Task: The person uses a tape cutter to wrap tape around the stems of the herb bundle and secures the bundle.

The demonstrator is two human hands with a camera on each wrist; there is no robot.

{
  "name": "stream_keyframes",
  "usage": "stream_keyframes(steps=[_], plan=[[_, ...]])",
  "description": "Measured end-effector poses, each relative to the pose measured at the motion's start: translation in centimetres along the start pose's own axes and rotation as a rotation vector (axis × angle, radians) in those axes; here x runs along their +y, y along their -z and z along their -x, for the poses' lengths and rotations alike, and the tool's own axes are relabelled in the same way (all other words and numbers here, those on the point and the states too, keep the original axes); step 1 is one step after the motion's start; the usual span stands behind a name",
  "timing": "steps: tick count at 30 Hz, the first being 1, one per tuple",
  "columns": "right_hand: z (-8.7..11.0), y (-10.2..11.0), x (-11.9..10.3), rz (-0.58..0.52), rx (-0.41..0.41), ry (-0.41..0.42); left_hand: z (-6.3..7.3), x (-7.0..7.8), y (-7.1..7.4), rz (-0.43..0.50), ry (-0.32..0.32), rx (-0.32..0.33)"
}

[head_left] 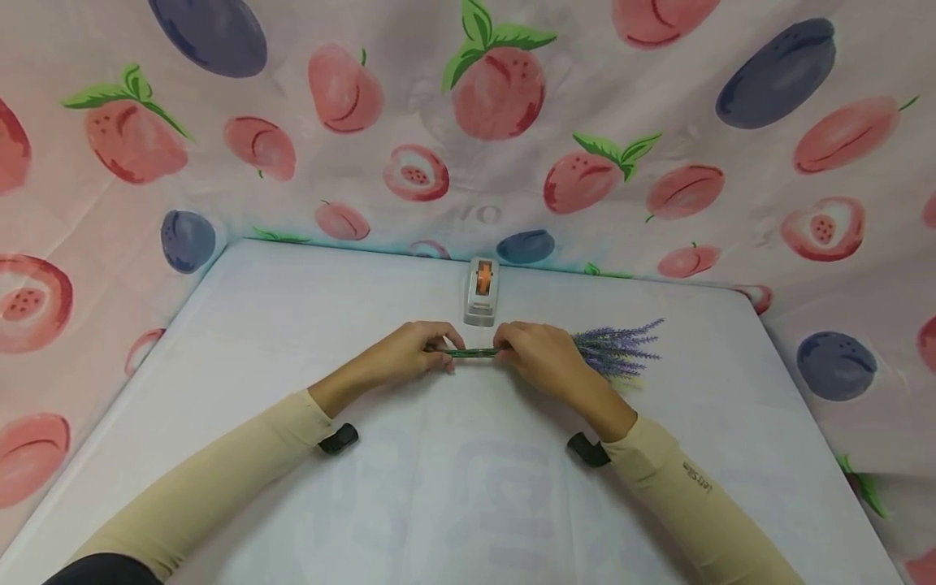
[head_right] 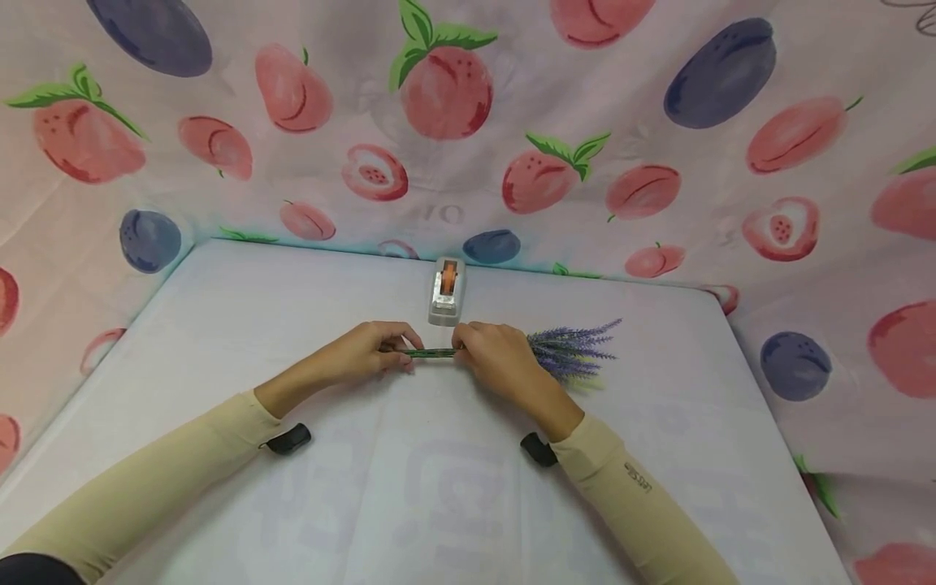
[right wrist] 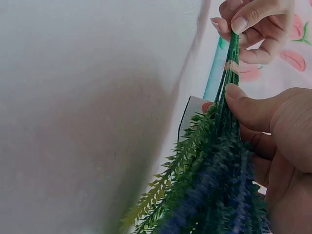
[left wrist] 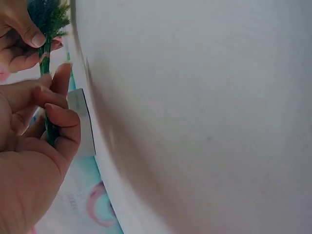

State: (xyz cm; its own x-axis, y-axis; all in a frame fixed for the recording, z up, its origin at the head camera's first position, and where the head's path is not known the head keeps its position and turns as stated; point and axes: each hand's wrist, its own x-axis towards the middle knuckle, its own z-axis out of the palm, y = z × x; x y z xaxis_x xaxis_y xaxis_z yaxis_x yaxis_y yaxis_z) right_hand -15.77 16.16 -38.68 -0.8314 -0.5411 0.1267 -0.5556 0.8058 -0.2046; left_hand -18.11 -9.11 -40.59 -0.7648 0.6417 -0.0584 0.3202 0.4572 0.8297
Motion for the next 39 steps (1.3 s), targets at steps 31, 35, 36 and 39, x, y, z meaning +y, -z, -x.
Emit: stream_keyframes(steps=[31,35,36,39], plan=[[0.26,-0.76,-0.16,0.166,0.158,0.073,-0.26,-0.24,0.43,0.027,0.023,0.031],[0.15,-0.62,-0.21,0.185,0.143,0.064,-0.30,-0.19,0.48,0.023,0.011,0.047],[0.12,-0.56,-0.22,0.185,0.137,0.058,-0.33,-0.18,0.50,0.017,0.007,0.051],[0.00,-0.38,-0.22,0.167,0.123,0.037,-0.44,-0.11,0.54,0.000,0.008,0.061]])
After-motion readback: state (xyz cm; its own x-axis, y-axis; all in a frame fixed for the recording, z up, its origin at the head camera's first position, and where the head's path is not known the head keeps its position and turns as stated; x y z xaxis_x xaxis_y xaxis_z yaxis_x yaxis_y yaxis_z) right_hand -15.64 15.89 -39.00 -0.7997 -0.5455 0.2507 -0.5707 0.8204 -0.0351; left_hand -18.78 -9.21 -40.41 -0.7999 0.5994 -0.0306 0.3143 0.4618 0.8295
